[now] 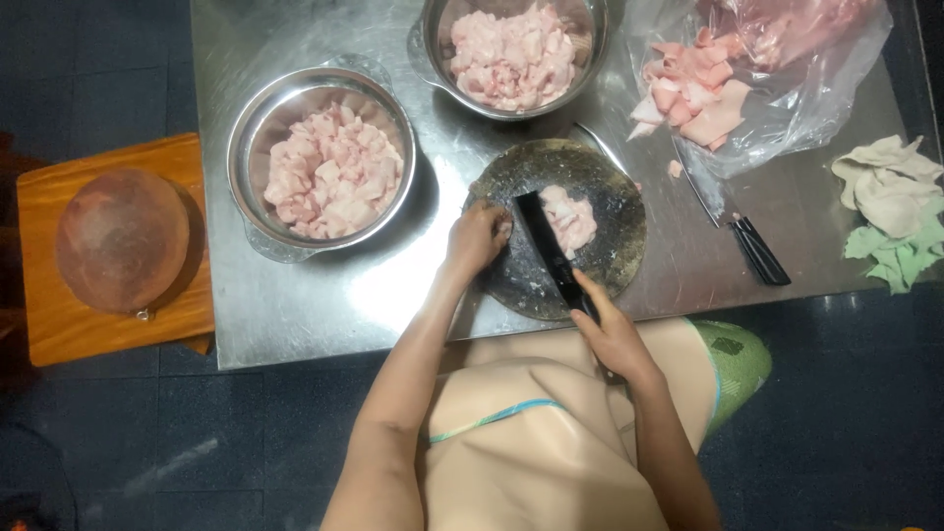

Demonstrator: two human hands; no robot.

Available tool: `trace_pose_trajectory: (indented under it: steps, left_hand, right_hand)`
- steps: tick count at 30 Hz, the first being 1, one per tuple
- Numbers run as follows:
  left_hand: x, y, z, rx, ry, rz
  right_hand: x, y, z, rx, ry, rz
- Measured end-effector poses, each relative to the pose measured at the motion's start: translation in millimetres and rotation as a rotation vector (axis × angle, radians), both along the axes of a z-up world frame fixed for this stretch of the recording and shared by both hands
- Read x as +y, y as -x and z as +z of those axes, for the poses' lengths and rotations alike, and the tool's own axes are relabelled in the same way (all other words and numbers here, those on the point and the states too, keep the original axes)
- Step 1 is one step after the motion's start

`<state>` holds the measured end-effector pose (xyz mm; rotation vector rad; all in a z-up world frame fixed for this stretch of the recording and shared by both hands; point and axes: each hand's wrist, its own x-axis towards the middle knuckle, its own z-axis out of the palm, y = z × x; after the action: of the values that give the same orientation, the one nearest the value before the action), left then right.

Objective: Slicing raw meat into small pieces on a cutting board using a large knife

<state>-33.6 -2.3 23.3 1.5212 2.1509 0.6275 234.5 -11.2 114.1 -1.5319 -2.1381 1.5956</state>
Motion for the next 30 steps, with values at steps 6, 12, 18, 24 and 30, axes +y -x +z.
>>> trace_pose_trajectory:
  steps: [6,12,18,24,30]
  left_hand:
    - [-23,-2,21,-0.173,0.016,0.049]
    - [-9,-10,-33,0.030,-0.017,0.164]
    - [13,-17,-64,-0.059,-0.061,0.032]
    - [7,-14,-63,0.016,-0.059,0.094]
    - [1,-26,-39,0.107,-0.040,0.105]
  right_hand:
    - [-13,-12,-4,0.073,0.001,-0.061]
    - [-13,-15,-4,0.088,-0.076,-0.101]
    - [-22,-17,10,0.053,-0.171,-0.145]
    - [-43,-13,-1,-0.286,-0.171,0.081]
    - [-48,5,8,-0.365,-0.212,0.228]
